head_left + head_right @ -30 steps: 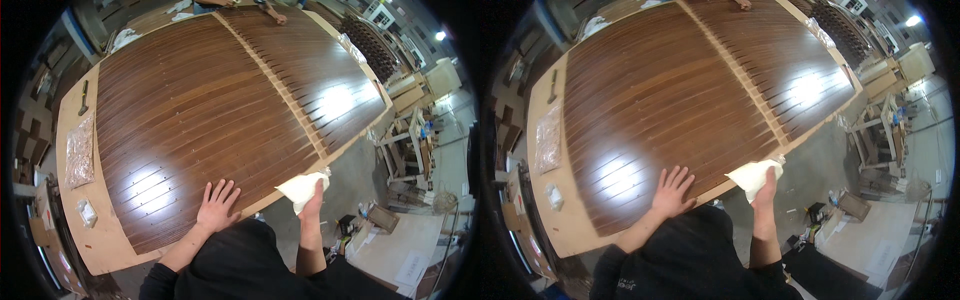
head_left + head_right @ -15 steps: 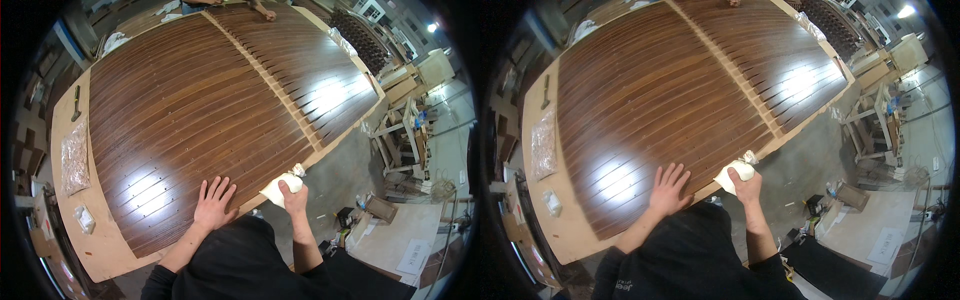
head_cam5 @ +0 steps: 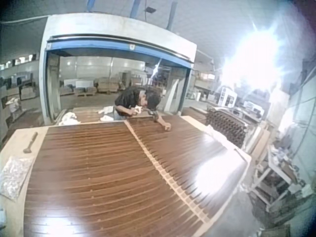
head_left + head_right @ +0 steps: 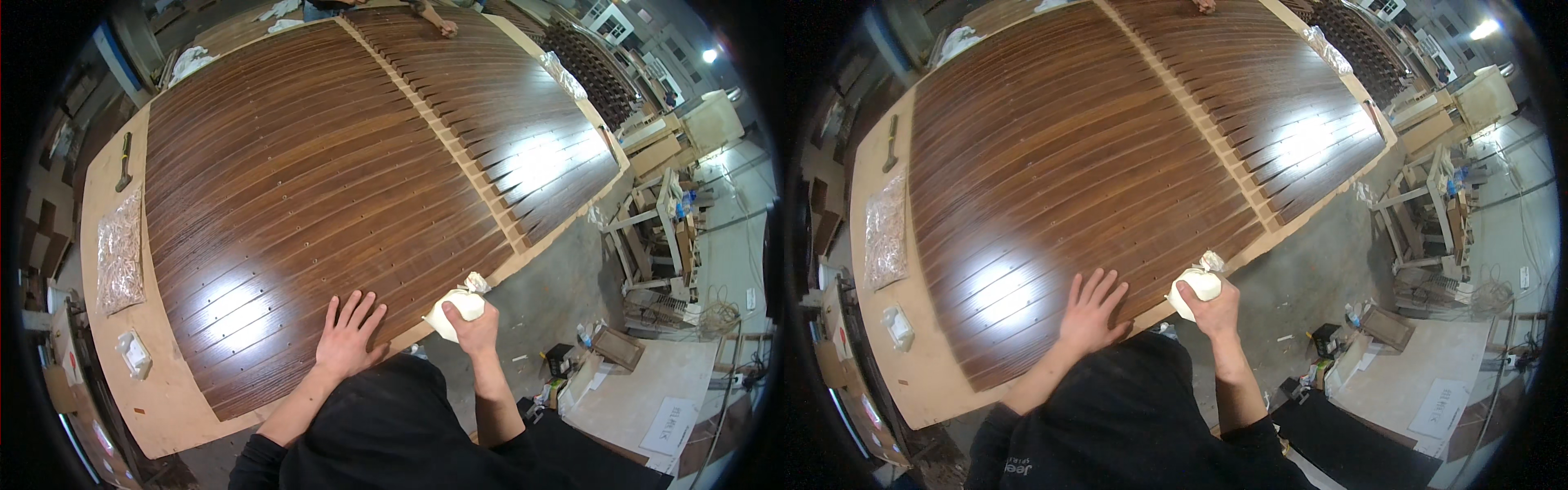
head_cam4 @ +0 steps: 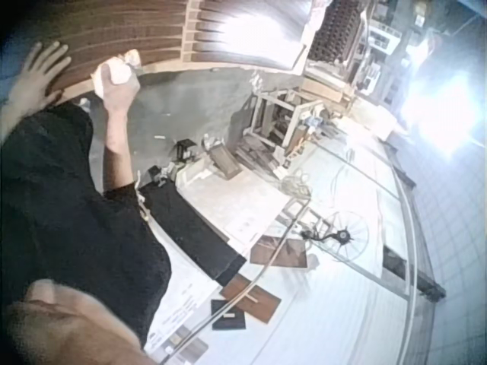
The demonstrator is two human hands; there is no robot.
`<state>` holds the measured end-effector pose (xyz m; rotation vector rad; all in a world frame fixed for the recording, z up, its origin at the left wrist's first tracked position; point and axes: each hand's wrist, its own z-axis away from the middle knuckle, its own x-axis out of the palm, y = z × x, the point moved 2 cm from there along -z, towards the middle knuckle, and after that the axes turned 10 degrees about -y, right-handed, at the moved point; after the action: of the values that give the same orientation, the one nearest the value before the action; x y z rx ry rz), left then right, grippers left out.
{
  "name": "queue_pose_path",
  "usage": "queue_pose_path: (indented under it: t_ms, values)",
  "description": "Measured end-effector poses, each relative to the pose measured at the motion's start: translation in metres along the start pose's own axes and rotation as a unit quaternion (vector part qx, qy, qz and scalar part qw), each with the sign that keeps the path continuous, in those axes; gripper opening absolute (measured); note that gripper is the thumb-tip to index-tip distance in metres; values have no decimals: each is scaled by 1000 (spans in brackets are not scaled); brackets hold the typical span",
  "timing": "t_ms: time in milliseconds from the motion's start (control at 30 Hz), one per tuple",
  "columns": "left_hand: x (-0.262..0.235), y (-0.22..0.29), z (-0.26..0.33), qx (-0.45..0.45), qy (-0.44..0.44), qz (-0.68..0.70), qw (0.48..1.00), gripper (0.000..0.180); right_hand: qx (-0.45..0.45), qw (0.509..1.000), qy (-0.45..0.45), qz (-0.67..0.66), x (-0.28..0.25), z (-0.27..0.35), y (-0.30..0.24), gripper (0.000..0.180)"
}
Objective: Two people apply glue from squeeze bags into holes on wooden panels and occasionally wipe the surface with their hands or a cloth. They repeat this process across the panels while using their hands to steady the work.
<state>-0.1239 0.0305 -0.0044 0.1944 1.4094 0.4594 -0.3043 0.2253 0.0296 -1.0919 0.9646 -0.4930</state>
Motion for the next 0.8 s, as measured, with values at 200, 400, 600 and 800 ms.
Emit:
queue_pose_path:
  t_ms: [200, 400, 600, 800]
  values:
    - [-2, -1, 1, 7, 8, 3, 1000, 78, -25, 993, 14, -116, -4, -19, -17, 33]
    - [-3, -3, 3, 11, 7, 16, 1000, 78, -20, 997, -14, -67, 12, -30, -21, 29]
    - [-3, -4, 3, 13, 6, 9, 1000, 80, -24, 998, -18, -54, 19, -35, -18, 29]
    - [-3, -4, 2, 10, 3, 3, 1000, 79, -20, 999, -35, -15, 24, -39, -19, 30]
